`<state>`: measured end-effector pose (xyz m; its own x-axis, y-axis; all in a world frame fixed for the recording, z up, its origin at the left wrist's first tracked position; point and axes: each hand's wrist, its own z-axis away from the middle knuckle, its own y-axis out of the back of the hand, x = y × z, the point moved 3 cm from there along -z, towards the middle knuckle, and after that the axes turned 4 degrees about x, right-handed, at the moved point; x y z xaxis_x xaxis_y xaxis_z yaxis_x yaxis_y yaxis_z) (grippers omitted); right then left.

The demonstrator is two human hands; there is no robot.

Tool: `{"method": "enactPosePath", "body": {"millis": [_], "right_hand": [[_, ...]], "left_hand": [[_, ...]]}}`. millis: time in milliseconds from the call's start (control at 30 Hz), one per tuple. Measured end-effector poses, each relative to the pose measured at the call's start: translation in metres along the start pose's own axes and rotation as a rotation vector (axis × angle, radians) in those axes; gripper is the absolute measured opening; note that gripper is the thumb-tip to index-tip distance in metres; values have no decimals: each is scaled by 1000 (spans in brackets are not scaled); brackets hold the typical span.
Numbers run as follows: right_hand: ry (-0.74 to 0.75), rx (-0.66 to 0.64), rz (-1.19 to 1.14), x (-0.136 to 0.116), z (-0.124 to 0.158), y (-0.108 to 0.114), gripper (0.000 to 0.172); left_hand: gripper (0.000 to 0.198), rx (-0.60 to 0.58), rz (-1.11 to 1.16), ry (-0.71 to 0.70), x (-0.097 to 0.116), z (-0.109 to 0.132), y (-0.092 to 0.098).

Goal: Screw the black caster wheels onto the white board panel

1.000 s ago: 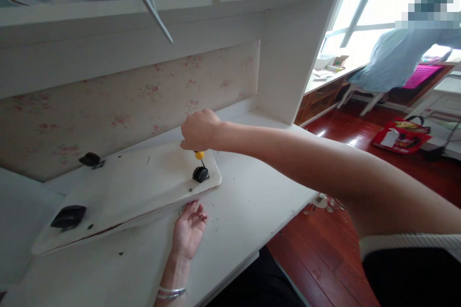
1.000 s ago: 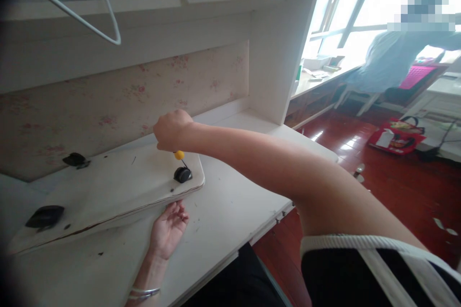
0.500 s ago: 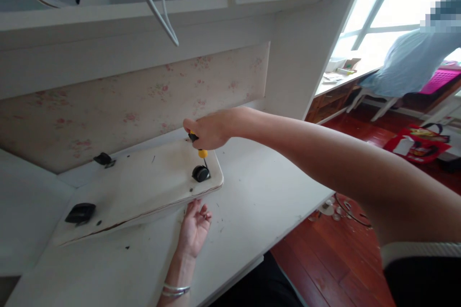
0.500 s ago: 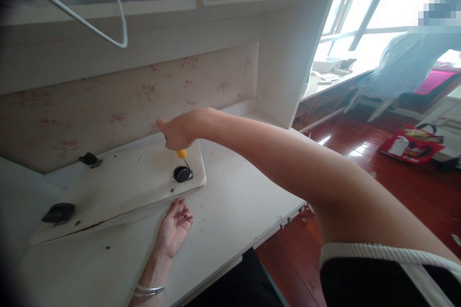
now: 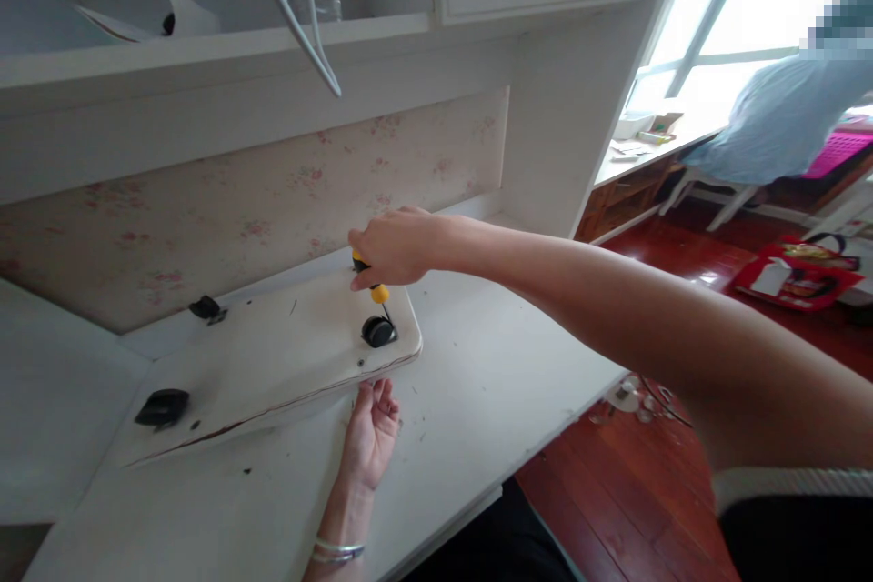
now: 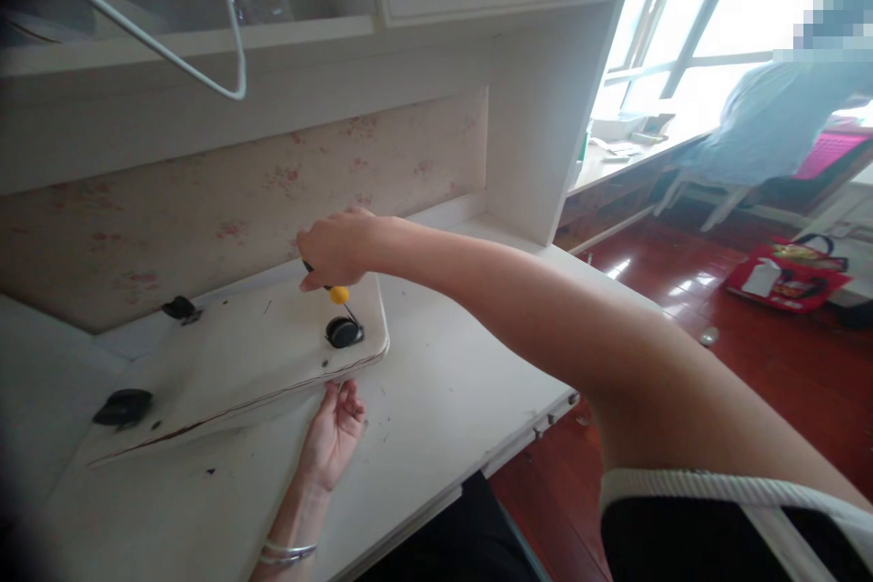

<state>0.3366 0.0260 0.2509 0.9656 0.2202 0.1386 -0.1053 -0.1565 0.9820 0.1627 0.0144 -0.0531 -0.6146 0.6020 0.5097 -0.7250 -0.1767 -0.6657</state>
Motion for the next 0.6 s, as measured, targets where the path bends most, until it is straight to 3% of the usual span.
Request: {"method": "enactPosePath", "body": {"millis": [300,600], "right_hand": [[-51,123,83,-4,-2,-3,64],[-151,173,2,2,1,-7,67]], "left_hand": [[23,27,28,26,0,3,0],[22,33,13,18,0,2,-1]]}}
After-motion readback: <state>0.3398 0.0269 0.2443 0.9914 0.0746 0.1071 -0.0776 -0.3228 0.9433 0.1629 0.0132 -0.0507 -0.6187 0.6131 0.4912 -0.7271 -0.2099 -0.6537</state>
